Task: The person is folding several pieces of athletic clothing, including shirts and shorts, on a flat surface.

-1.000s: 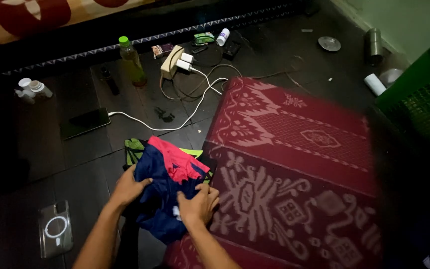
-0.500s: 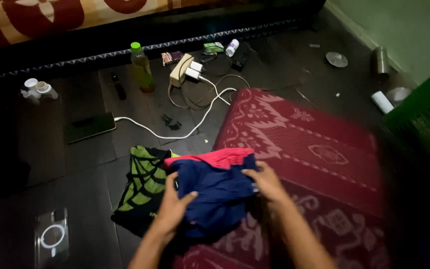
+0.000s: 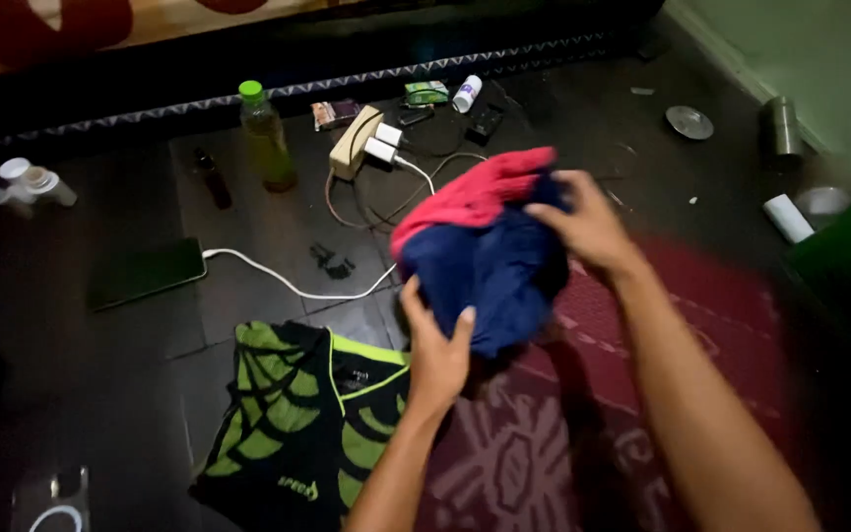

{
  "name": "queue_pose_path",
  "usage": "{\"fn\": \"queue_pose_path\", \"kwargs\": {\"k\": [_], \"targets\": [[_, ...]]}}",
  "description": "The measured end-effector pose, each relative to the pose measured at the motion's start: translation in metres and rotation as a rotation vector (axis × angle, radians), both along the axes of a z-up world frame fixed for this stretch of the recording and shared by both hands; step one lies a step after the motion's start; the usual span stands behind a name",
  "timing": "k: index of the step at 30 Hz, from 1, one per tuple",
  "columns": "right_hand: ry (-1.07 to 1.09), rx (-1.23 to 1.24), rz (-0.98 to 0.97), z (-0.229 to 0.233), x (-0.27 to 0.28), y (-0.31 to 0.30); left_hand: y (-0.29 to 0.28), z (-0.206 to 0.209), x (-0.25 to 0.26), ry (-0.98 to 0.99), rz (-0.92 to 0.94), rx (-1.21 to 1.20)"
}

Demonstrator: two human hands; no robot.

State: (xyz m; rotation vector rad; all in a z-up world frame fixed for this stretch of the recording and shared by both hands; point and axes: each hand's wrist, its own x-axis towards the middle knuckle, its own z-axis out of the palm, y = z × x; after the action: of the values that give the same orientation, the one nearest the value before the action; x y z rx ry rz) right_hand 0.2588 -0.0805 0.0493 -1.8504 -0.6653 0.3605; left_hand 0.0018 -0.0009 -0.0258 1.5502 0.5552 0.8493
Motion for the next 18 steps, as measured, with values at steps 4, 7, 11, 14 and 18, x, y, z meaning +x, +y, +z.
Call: {"fn": "queue_pose_path", "kwargs": {"k": [4,7,11,14,18], "targets": [[-0.418,-0.429,0.07,-0.063,-0.023,0.058,-0.003,-0.074,-0.003,0.017,-0.088,-0.498],[-0.587,-0.569,-0.047,-0.103,-0.077,0.067,-0.006,-0.078,-0.012,0.105,-0.085,-0.866],[-0.87,-0.374,-0.151,-0.124,-0.129,0.067,-0.009,-0.029,-0.032,0.469,-0.02,-0.655],[-0.843,-0.407,-0.131,-0.127,-0.127,0.07,-0.016,-0.022,-0.039,0.48,0.27,0.249],[-0.773,-0.54,-0.149,-0.142,-0.11,0.066,0.012,-0.012,-0.02,0.633,0.051,0.761]]}}
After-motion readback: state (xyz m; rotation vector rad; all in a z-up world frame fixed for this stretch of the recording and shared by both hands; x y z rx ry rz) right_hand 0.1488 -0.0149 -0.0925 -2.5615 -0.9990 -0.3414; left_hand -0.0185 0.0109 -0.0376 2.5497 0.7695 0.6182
